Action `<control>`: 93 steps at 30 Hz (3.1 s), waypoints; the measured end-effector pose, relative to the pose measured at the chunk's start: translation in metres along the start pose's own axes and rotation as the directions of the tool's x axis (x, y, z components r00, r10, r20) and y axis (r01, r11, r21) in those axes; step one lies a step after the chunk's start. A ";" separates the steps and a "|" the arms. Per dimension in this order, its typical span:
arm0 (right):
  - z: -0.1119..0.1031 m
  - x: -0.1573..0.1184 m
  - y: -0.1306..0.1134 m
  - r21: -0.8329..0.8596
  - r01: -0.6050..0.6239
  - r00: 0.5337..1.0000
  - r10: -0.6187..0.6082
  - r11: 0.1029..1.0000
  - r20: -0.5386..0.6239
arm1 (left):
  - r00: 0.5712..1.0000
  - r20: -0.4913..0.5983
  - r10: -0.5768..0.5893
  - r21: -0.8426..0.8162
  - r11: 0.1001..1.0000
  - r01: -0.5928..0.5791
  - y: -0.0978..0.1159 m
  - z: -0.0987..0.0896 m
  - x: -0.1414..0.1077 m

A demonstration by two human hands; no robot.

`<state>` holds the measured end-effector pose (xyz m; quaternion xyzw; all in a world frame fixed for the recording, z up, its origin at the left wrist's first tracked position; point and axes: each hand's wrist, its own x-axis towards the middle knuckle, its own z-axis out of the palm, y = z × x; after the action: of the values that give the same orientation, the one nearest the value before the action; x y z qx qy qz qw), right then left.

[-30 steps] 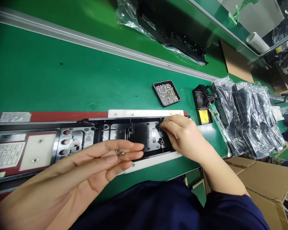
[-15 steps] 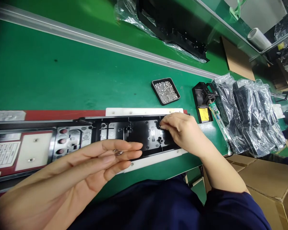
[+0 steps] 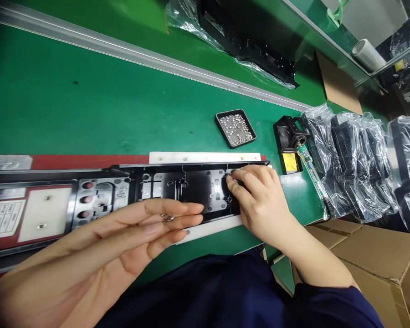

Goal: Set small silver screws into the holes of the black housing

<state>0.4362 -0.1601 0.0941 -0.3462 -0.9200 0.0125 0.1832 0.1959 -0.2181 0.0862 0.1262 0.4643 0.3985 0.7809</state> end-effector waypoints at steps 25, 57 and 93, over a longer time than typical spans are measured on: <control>-0.009 0.018 -0.048 0.339 0.036 0.999 -0.033 0.940 -0.015 | 0.991 0.100 -0.095 -0.094 0.990 0.104 0.001 0.005 -0.003; -0.001 -0.008 -0.011 0.187 -0.043 0.987 0.070 0.981 -0.142 | 0.987 0.127 -0.097 -0.151 0.982 0.116 -0.003 0.010 0.002; -0.012 0.023 -0.050 0.399 0.009 1.000 -0.017 0.917 0.016 | 0.990 0.138 -0.001 -0.214 0.976 0.031 0.004 0.017 -0.002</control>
<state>0.3927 -0.1846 0.1203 -0.2954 -0.9021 0.2020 0.2412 0.2070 -0.2137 0.0988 0.0642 0.3646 0.4303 0.8233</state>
